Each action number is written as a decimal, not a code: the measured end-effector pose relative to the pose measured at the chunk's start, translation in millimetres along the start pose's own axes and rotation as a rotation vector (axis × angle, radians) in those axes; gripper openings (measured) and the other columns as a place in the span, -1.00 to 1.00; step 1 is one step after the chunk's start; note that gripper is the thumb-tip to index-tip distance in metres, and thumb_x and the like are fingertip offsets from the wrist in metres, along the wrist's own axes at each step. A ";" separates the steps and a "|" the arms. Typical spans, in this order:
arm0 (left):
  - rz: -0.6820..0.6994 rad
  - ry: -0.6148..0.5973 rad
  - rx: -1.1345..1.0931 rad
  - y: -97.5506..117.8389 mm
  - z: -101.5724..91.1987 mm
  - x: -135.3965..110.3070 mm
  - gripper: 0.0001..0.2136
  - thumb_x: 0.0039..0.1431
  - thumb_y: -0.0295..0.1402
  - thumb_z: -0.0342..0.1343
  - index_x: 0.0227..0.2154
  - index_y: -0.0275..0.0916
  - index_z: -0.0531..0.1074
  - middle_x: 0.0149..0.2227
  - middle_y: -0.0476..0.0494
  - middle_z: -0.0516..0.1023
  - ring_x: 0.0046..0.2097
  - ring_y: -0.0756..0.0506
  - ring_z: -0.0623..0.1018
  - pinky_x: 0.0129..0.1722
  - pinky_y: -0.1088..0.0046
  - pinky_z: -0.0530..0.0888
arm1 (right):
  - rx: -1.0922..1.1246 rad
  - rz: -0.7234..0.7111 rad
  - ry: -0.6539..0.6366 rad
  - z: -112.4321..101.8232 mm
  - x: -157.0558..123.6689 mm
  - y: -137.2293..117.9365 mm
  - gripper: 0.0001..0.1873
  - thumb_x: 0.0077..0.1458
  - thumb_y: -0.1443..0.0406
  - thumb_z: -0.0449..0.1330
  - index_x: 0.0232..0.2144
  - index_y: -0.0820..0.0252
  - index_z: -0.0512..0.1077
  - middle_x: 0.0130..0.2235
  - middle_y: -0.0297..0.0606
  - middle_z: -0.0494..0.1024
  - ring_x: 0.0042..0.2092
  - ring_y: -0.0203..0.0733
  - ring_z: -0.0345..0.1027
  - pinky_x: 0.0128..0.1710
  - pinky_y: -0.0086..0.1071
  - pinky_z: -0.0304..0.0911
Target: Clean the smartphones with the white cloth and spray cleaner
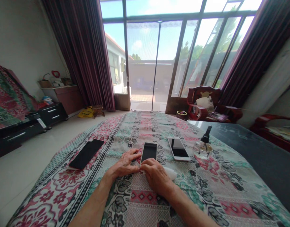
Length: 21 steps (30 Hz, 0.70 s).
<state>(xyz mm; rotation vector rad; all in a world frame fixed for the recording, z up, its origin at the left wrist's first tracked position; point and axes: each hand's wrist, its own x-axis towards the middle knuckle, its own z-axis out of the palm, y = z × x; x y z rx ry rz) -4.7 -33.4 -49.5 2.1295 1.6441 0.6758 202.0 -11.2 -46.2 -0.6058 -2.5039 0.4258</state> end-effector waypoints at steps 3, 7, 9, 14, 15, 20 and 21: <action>-0.003 -0.004 0.005 0.0 -0.3 0.3 -0.47 -0.06 -0.22 0.23 0.05 -0.11 0.41 0.22 -0.16 0.26 0.23 -0.25 0.24 0.23 0.19 0.17 | 0.011 0.009 0.006 -2.2 -1.1 0.4 -0.71 0.20 0.42 -0.01 -0.23 0.10 0.50 -0.15 -0.21 0.52 -0.10 -0.20 0.34 -0.06 -0.32 0.27; 0.007 0.009 0.014 1.1 0.3 0.9 -0.54 -0.03 -0.32 0.16 0.02 -0.06 0.43 0.20 -0.09 0.29 0.22 -0.20 0.27 0.23 0.24 0.17 | -0.004 0.021 0.010 3.1 9.7 -1.2 -0.71 0.19 0.44 0.00 -0.26 0.10 0.51 -0.16 -0.21 0.54 -0.10 -0.18 0.35 -0.05 -0.30 0.26; 0.008 0.023 0.015 1.1 1.1 1.1 -0.56 -0.01 -0.34 0.13 0.00 -0.05 0.44 0.20 -0.07 0.30 0.21 -0.19 0.28 0.22 0.26 0.18 | -0.007 0.014 0.003 6.2 14.9 -0.7 -0.71 0.16 0.45 0.02 -0.27 0.11 0.52 -0.16 -0.21 0.54 -0.10 -0.18 0.35 -0.06 -0.30 0.26; 0.011 -0.009 0.019 0.2 -0.4 1.0 -0.51 -0.02 -0.31 0.13 0.05 -0.08 0.40 0.24 -0.10 0.25 0.24 -0.19 0.24 0.23 0.26 0.15 | -0.008 0.069 -0.006 -7.8 10.1 15.3 -0.71 0.14 0.46 0.03 -0.30 0.11 0.54 -0.22 -0.23 0.55 -0.15 -0.21 0.37 -0.12 -0.36 0.26; 0.006 -0.020 0.017 0.4 -1.2 1.0 -0.49 -0.03 -0.32 0.14 0.06 -0.07 0.39 0.24 -0.10 0.24 0.25 -0.20 0.23 0.23 0.25 0.15 | -0.017 0.094 -0.004 -14.1 6.8 20.5 -0.71 0.13 0.45 0.03 -0.32 0.11 0.54 -0.23 -0.23 0.55 -0.17 -0.21 0.38 -0.13 -0.36 0.27; -0.003 -0.026 0.013 3.3 -4.9 1.0 -0.47 -0.06 -0.35 0.15 0.07 -0.09 0.39 0.25 -0.11 0.23 0.25 -0.21 0.23 0.23 0.25 0.14 | -0.040 0.181 0.058 -35.0 -4.5 36.9 -0.74 0.11 0.46 0.03 -0.35 0.14 0.50 -0.28 -0.23 0.53 -0.25 -0.22 0.40 -0.21 -0.37 0.29; -0.004 -0.027 0.016 4.3 -5.7 0.9 -0.47 -0.07 -0.35 0.15 0.07 -0.10 0.39 0.25 -0.12 0.23 0.24 -0.21 0.24 0.23 0.25 0.14 | -0.030 0.172 0.088 -34.5 -4.6 36.2 -0.75 0.12 0.45 0.03 -0.33 0.15 0.49 -0.26 -0.22 0.52 -0.24 -0.22 0.40 -0.20 -0.37 0.29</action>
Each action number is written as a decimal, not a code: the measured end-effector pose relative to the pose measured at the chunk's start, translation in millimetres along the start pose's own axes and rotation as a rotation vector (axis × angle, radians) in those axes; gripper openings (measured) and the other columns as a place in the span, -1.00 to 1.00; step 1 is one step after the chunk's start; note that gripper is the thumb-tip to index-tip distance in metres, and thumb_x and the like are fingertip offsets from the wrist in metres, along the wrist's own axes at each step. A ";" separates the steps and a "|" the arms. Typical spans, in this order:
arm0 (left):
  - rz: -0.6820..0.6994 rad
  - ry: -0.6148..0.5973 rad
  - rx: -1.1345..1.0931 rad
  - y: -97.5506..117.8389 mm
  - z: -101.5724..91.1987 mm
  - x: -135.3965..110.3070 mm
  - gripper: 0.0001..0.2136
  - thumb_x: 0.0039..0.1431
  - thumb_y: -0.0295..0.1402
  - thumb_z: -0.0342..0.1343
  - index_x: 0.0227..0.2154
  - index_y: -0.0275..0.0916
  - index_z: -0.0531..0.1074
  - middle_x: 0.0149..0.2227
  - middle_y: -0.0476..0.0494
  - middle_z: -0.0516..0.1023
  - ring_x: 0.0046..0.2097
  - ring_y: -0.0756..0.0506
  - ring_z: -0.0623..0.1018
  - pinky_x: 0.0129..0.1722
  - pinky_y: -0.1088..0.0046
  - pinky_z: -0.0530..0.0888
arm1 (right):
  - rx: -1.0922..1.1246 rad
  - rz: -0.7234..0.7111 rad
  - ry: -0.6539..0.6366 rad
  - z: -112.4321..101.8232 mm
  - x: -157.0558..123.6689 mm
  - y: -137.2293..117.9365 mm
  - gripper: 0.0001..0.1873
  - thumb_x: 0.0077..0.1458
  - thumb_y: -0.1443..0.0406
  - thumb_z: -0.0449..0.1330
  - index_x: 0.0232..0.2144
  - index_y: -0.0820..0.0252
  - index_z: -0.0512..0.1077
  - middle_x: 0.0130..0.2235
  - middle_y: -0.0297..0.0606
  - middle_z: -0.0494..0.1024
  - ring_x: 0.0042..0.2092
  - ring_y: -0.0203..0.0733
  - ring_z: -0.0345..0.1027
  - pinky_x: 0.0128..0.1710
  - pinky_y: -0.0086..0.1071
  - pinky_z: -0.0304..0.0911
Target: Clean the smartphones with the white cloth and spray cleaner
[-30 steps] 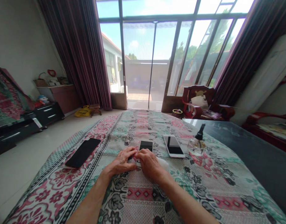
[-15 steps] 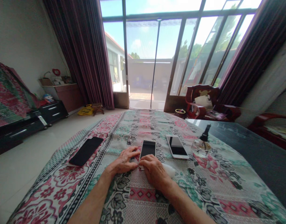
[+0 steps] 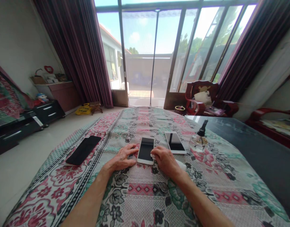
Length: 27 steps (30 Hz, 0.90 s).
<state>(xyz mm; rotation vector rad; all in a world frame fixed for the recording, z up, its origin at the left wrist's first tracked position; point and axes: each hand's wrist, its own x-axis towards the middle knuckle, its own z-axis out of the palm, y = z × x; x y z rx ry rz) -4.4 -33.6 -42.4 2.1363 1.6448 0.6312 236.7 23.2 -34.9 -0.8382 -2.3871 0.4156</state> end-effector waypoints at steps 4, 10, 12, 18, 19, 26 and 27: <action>-0.012 -0.018 0.018 5.2 -2.3 -0.5 -0.43 -0.10 -0.27 0.21 0.07 -0.13 0.38 0.25 -0.15 0.23 0.24 -0.24 0.23 0.23 0.24 0.15 | 0.033 -0.048 0.045 9.3 0.4 -15.0 -0.78 0.17 0.40 0.01 -0.27 0.16 0.46 -0.20 -0.19 0.49 -0.19 -0.24 0.38 -0.15 -0.37 0.29; -0.050 0.018 0.072 10.9 5.8 2.9 -0.32 -0.10 -0.01 0.24 0.12 -0.12 0.32 0.25 -0.18 0.22 0.25 -0.28 0.21 0.21 0.16 0.15 | -0.088 -0.082 -0.114 5.5 -1.3 -32.6 -0.77 0.18 0.36 0.04 -0.29 0.14 0.52 -0.18 -0.20 0.53 -0.12 -0.19 0.36 -0.05 -0.31 0.23; -0.055 0.033 0.089 11.7 8.8 4.5 -0.36 -0.09 -0.03 0.24 0.10 -0.10 0.34 0.24 -0.17 0.24 0.24 -0.27 0.22 0.19 0.16 0.16 | -0.095 -0.074 -0.123 3.7 -1.0 -30.6 -0.75 0.19 0.36 0.04 -0.27 0.14 0.54 -0.16 -0.20 0.54 -0.11 -0.19 0.36 -0.05 -0.33 0.23; -0.045 0.059 0.088 13.1 8.3 5.5 -0.35 -0.09 -0.06 0.25 0.11 -0.11 0.33 0.21 -0.16 0.29 0.22 -0.25 0.26 0.17 0.20 0.20 | -0.124 0.009 0.007 12.4 7.2 -10.0 -0.75 0.18 0.37 0.07 -0.27 0.17 0.56 -0.18 -0.18 0.57 -0.12 -0.16 0.38 -0.05 -0.31 0.25; -0.050 0.059 0.086 13.7 7.8 5.3 -0.35 -0.09 -0.06 0.25 0.11 -0.11 0.33 0.21 -0.15 0.29 0.22 -0.25 0.26 0.17 0.20 0.20 | -0.136 0.021 0.020 13.9 10.0 -6.9 -0.75 0.18 0.38 0.07 -0.26 0.18 0.56 -0.17 -0.18 0.57 -0.12 -0.16 0.38 -0.05 -0.32 0.25; -0.059 0.056 0.079 17.0 6.9 4.6 -0.38 -0.08 -0.06 0.23 0.09 -0.09 0.35 0.20 -0.13 0.30 0.22 -0.26 0.25 0.17 0.17 0.20 | -0.349 0.190 -0.052 15.8 42.6 3.3 -0.72 0.19 0.39 0.03 -0.23 0.16 0.55 -0.16 -0.23 0.58 -0.12 -0.23 0.40 -0.07 -0.47 0.17; -0.061 0.056 0.078 17.2 6.8 4.5 -0.39 -0.08 -0.06 0.23 0.09 -0.08 0.35 0.21 -0.13 0.29 0.22 -0.26 0.24 0.18 0.17 0.19 | -0.379 0.223 -0.058 16.3 48.5 5.2 -0.72 0.20 0.38 0.02 -0.24 0.17 0.55 -0.17 -0.22 0.58 -0.12 -0.24 0.39 -0.08 -0.48 0.17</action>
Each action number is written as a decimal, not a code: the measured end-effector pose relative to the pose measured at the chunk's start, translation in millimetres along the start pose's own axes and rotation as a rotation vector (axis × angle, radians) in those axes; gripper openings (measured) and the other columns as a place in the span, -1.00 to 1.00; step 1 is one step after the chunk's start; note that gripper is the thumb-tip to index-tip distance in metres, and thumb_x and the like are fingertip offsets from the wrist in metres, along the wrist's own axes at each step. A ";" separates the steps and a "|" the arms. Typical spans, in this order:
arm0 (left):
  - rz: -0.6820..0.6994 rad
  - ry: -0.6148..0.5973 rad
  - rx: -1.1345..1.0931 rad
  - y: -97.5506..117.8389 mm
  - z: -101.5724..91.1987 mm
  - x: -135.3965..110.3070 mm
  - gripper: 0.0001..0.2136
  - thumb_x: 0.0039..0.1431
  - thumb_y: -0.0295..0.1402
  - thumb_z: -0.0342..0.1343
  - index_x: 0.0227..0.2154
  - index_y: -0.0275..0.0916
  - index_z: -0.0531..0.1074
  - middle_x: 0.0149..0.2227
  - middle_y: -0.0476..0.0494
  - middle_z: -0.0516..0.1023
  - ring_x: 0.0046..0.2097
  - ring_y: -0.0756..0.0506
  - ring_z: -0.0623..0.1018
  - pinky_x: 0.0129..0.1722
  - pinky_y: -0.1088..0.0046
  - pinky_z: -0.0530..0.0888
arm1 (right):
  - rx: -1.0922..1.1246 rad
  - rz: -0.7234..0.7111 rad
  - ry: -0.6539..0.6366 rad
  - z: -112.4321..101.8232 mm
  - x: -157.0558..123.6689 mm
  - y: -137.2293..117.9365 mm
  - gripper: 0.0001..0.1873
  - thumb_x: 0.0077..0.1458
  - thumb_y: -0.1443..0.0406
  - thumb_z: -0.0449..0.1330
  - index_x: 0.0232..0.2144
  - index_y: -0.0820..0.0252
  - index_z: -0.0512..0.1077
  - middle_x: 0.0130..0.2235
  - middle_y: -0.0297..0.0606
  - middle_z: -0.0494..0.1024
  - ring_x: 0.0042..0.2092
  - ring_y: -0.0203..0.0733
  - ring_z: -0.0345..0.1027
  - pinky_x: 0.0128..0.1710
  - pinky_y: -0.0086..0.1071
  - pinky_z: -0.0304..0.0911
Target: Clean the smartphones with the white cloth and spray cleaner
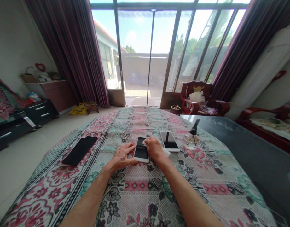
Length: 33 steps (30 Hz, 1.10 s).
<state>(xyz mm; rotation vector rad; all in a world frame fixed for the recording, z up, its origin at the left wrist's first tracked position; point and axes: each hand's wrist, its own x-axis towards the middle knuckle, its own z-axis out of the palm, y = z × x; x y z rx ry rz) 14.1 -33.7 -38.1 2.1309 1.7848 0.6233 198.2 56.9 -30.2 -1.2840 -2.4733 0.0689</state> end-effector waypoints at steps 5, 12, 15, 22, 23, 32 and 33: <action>-0.005 -0.005 -0.012 1.0 -1.6 -0.1 -0.40 -0.06 -0.07 0.21 0.10 -0.08 0.35 0.21 -0.12 0.29 0.23 -0.26 0.24 0.19 0.16 0.18 | -0.063 0.080 -0.025 7.4 27.7 -0.5 -0.68 0.21 0.36 -0.01 -0.33 0.24 0.57 -0.24 -0.12 0.59 -0.19 -0.19 0.40 -0.15 -0.43 0.15; -0.016 -0.029 -0.006 -1.3 -0.4 1.0 -0.38 -0.06 -0.09 0.22 0.11 -0.10 0.35 0.24 -0.16 0.24 0.25 -0.27 0.20 0.21 0.13 0.15 | -0.057 0.037 -0.063 15.4 40.3 -27.0 -0.70 0.19 0.37 0.01 -0.34 0.20 0.56 -0.20 -0.15 0.57 -0.15 -0.23 0.37 -0.16 -0.47 0.12; -0.024 -0.033 0.004 -2.5 1.1 0.9 -0.38 -0.06 -0.08 0.22 0.11 -0.10 0.34 0.25 -0.17 0.23 0.26 -0.26 0.19 0.21 0.12 0.14 | -0.042 0.029 -0.063 16.1 39.2 -33.8 -0.72 0.18 0.35 0.03 -0.34 0.16 0.56 -0.17 -0.19 0.56 -0.13 -0.24 0.36 -0.14 -0.48 0.11; 0.000 0.004 0.010 -2.6 2.5 0.8 -0.39 -0.08 -0.06 0.24 0.10 -0.05 0.36 0.20 -0.15 0.30 0.22 -0.24 0.26 0.19 0.16 0.19 | -0.059 0.205 -0.017 8.8 30.9 -13.9 -0.67 0.21 0.36 -0.02 -0.30 0.21 0.57 -0.20 -0.13 0.56 -0.18 -0.19 0.37 -0.19 -0.43 0.14; 0.002 0.006 0.010 -2.6 2.6 0.9 -0.39 -0.08 -0.06 0.24 0.10 -0.05 0.36 0.20 -0.14 0.30 0.22 -0.23 0.26 0.19 0.16 0.19 | -0.065 0.230 -0.013 8.0 29.9 -11.5 -0.67 0.21 0.36 -0.02 -0.29 0.22 0.57 -0.20 -0.10 0.55 -0.19 -0.17 0.37 -0.21 -0.42 0.15; -0.015 0.000 0.006 -4.7 3.7 2.9 -0.36 -0.10 -0.04 0.25 0.10 -0.06 0.36 0.22 -0.13 0.28 0.23 -0.25 0.24 0.21 0.15 0.16 | -0.055 0.113 -0.019 10.9 27.1 -29.7 -0.70 0.22 0.35 0.00 -0.27 0.17 0.55 -0.16 -0.18 0.54 -0.10 -0.18 0.32 -0.13 -0.43 0.13; -0.020 -0.004 0.007 -5.4 4.3 3.1 -0.35 -0.10 -0.04 0.25 0.11 -0.06 0.35 0.23 -0.13 0.27 0.24 -0.25 0.23 0.22 0.15 0.15 | -0.048 0.077 -0.031 12.4 27.2 -33.7 -0.72 0.21 0.35 0.02 -0.28 0.15 0.55 -0.17 -0.21 0.54 -0.09 -0.19 0.31 -0.11 -0.45 0.12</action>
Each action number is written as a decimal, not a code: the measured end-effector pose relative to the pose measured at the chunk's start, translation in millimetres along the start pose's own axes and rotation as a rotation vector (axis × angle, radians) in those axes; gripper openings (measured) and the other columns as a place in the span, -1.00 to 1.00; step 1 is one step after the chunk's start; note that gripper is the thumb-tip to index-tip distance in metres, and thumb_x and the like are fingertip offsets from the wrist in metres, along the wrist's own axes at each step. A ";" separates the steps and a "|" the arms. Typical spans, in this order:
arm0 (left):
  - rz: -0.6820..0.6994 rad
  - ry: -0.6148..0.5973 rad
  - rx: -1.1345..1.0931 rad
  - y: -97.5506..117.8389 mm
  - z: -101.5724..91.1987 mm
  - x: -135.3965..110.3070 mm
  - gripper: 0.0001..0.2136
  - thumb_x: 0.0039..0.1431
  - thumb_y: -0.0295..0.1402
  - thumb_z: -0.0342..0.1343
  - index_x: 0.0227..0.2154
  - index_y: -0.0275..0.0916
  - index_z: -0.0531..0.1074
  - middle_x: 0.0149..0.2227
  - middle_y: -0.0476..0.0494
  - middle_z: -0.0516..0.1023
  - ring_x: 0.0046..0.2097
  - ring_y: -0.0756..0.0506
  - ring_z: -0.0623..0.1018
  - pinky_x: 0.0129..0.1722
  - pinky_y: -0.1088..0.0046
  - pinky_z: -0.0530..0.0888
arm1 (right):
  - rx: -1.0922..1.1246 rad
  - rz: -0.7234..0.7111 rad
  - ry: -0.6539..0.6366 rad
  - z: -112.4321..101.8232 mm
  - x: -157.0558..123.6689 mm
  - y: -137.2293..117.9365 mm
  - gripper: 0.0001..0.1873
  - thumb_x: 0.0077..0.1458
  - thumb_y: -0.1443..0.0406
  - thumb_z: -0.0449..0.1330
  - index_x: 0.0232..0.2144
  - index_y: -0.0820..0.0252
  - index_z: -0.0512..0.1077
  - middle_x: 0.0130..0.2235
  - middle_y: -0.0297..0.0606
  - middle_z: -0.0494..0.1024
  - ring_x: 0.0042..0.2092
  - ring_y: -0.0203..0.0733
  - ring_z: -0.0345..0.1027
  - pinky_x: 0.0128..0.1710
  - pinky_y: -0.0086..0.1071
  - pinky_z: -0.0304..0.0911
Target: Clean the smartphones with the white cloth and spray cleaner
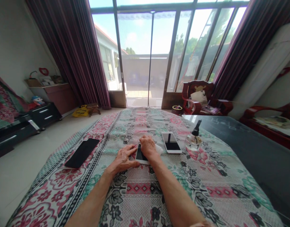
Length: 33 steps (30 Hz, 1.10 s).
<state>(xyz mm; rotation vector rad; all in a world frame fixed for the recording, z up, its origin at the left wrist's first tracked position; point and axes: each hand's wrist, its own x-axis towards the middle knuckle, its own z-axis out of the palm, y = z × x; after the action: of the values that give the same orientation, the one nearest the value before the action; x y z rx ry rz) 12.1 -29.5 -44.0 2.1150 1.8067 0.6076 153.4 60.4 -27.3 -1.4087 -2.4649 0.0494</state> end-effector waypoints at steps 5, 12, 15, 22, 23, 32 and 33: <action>-0.009 0.003 0.008 -1.8 1.5 -0.1 -0.33 -0.11 -0.04 0.27 0.11 -0.07 0.34 0.25 -0.14 0.24 0.25 -0.26 0.21 0.22 0.14 0.15 | 0.021 -0.075 -0.022 5.6 -0.9 -13.6 -0.76 0.19 0.31 0.06 -0.32 0.15 0.55 -0.18 -0.19 0.54 -0.08 -0.17 0.30 -0.10 -0.45 0.12; 0.000 0.035 0.013 0.6 -1.0 0.0 -0.41 -0.09 -0.07 0.28 0.06 -0.06 0.40 0.20 -0.13 0.31 0.22 -0.25 0.26 0.20 0.16 0.19 | 0.018 0.053 0.011 3.6 2.0 4.1 -0.69 0.21 0.35 -0.01 -0.31 0.17 0.55 -0.18 -0.18 0.54 -0.14 -0.18 0.33 -0.16 -0.42 0.13; 0.007 0.042 0.015 0.0 -0.2 0.8 -0.45 -0.10 -0.08 0.29 0.02 -0.02 0.44 0.17 -0.09 0.34 0.19 -0.23 0.29 0.18 0.20 0.21 | 0.000 0.127 0.033 0.7 3.1 15.5 -0.68 0.21 0.36 -0.02 -0.29 0.18 0.55 -0.18 -0.15 0.54 -0.15 -0.17 0.33 -0.18 -0.41 0.12; 0.006 0.078 -0.004 0.0 2.8 0.8 -0.43 -0.14 -0.07 0.31 0.01 -0.03 0.44 0.16 -0.09 0.34 0.19 -0.24 0.29 0.18 0.19 0.21 | -0.042 0.211 0.082 -1.0 1.4 17.8 -0.68 0.23 0.35 -0.04 -0.26 0.20 0.53 -0.15 -0.10 0.52 -0.14 -0.12 0.33 -0.19 -0.35 0.11; 0.002 0.082 -0.004 0.3 3.0 0.7 -0.42 -0.15 -0.06 0.31 0.01 -0.03 0.44 0.17 -0.09 0.34 0.19 -0.25 0.29 0.18 0.18 0.21 | -0.044 0.203 0.081 -0.6 1.2 16.2 -0.68 0.22 0.35 -0.03 -0.27 0.20 0.53 -0.15 -0.10 0.51 -0.13 -0.12 0.32 -0.19 -0.36 0.11; -0.005 0.113 0.000 0.3 4.7 0.4 -0.37 -0.19 0.00 0.31 0.02 -0.04 0.43 0.18 -0.09 0.33 0.19 -0.26 0.27 0.17 0.16 0.21 | 0.038 -0.060 0.053 -0.2 -3.0 3.1 -0.72 0.21 0.36 0.02 -0.27 0.14 0.54 -0.17 -0.22 0.53 -0.10 -0.19 0.32 -0.09 -0.43 0.10; -0.003 0.116 0.000 0.2 5.0 0.2 -0.37 -0.19 0.00 0.30 0.02 -0.03 0.43 0.18 -0.08 0.33 0.19 -0.26 0.27 0.17 0.16 0.21 | 0.053 -0.082 0.046 -0.1 -3.6 1.7 -0.72 0.21 0.36 0.02 -0.25 0.13 0.54 -0.17 -0.22 0.53 -0.09 -0.20 0.32 -0.07 -0.44 0.10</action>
<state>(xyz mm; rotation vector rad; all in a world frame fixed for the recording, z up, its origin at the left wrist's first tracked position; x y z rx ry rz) 14.7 -29.0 -48.2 2.1163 1.8694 0.7434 156.5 58.2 -28.3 -1.2717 -2.4623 0.0631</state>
